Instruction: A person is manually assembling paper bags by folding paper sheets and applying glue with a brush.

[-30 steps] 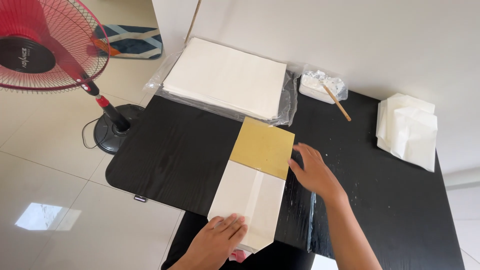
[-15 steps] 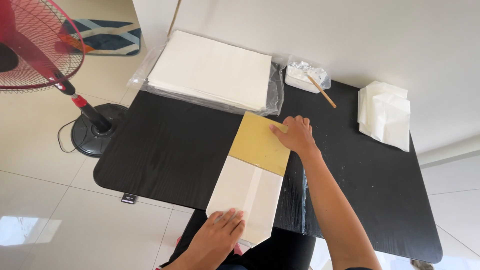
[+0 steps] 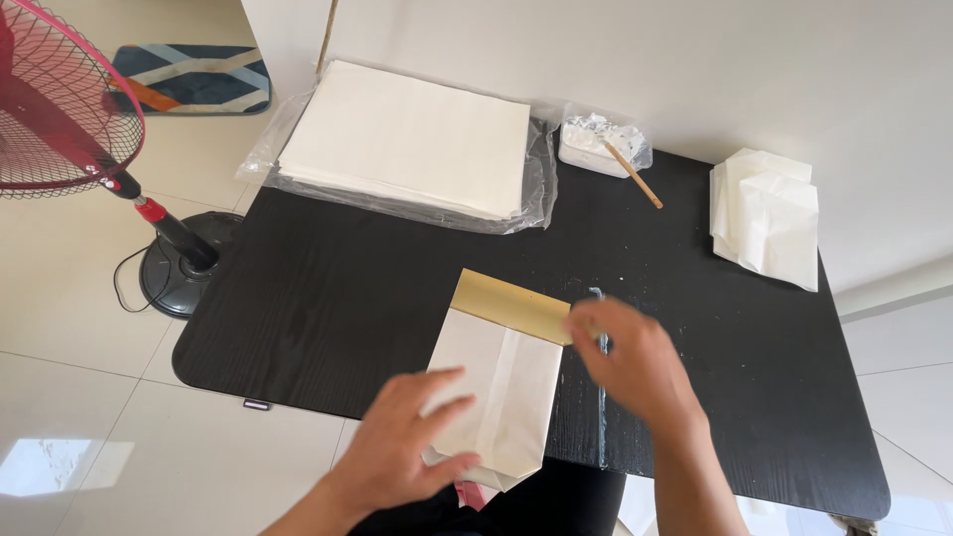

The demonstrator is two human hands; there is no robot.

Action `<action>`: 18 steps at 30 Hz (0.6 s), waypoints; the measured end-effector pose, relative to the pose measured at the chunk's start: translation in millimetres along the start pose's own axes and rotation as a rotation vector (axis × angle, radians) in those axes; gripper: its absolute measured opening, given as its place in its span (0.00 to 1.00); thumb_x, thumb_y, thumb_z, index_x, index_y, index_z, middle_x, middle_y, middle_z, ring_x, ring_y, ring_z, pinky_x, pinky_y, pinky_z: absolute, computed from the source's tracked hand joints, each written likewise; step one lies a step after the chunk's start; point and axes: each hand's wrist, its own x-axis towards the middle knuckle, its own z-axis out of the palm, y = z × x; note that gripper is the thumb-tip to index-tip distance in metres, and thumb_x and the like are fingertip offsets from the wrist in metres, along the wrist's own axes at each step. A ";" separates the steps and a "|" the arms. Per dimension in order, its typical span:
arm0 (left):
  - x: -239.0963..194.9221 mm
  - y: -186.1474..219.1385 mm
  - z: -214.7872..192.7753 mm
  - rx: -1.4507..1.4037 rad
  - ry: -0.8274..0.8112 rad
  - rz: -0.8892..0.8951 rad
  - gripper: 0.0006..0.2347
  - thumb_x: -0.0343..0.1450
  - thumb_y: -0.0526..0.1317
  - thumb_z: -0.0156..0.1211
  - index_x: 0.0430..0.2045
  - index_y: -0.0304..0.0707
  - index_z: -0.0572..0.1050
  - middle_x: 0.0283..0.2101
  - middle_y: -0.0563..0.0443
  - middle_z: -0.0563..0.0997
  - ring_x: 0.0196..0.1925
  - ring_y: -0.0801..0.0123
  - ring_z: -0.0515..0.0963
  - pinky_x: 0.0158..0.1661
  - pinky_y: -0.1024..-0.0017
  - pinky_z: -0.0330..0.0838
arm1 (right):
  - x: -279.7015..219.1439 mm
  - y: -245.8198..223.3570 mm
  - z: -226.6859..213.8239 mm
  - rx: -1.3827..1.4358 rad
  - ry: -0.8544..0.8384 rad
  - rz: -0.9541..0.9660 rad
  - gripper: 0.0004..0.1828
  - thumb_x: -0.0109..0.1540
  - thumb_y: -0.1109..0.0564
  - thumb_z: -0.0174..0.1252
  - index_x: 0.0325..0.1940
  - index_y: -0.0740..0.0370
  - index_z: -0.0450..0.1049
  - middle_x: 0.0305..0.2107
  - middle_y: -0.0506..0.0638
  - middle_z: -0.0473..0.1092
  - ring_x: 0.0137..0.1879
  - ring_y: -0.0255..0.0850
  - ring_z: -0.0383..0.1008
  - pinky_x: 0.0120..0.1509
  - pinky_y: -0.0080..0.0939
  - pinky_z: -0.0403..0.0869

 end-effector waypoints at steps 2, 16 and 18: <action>9.9 -2.2 -11.1 0.015 0.139 -0.005 0.20 0.72 0.54 0.59 0.46 0.36 0.76 0.58 0.37 0.75 0.56 0.50 0.79 0.51 0.54 0.70 | -18.3 0.1 3.3 0.037 -0.054 -0.140 0.09 0.64 0.53 0.60 0.43 0.56 0.82 0.38 0.43 0.81 0.45 0.38 0.82 0.48 0.41 0.77; 12.2 -57.7 20.9 0.059 -0.747 -0.346 0.32 0.78 0.62 0.31 0.73 0.39 0.50 0.79 0.47 0.44 0.80 0.61 0.36 0.71 0.55 0.30 | -48.0 12.2 57.1 0.035 -0.575 0.097 0.38 0.54 0.40 0.75 0.66 0.43 0.72 0.69 0.33 0.63 0.76 0.36 0.56 0.76 0.46 0.58; 0.1 -66.3 34.2 0.208 -0.662 -0.264 0.31 0.79 0.62 0.30 0.71 0.38 0.54 0.78 0.46 0.49 0.79 0.59 0.41 0.70 0.51 0.33 | -35.9 3.3 53.4 0.016 -0.735 0.225 0.42 0.51 0.33 0.74 0.67 0.36 0.69 0.72 0.28 0.57 0.77 0.29 0.55 0.75 0.42 0.60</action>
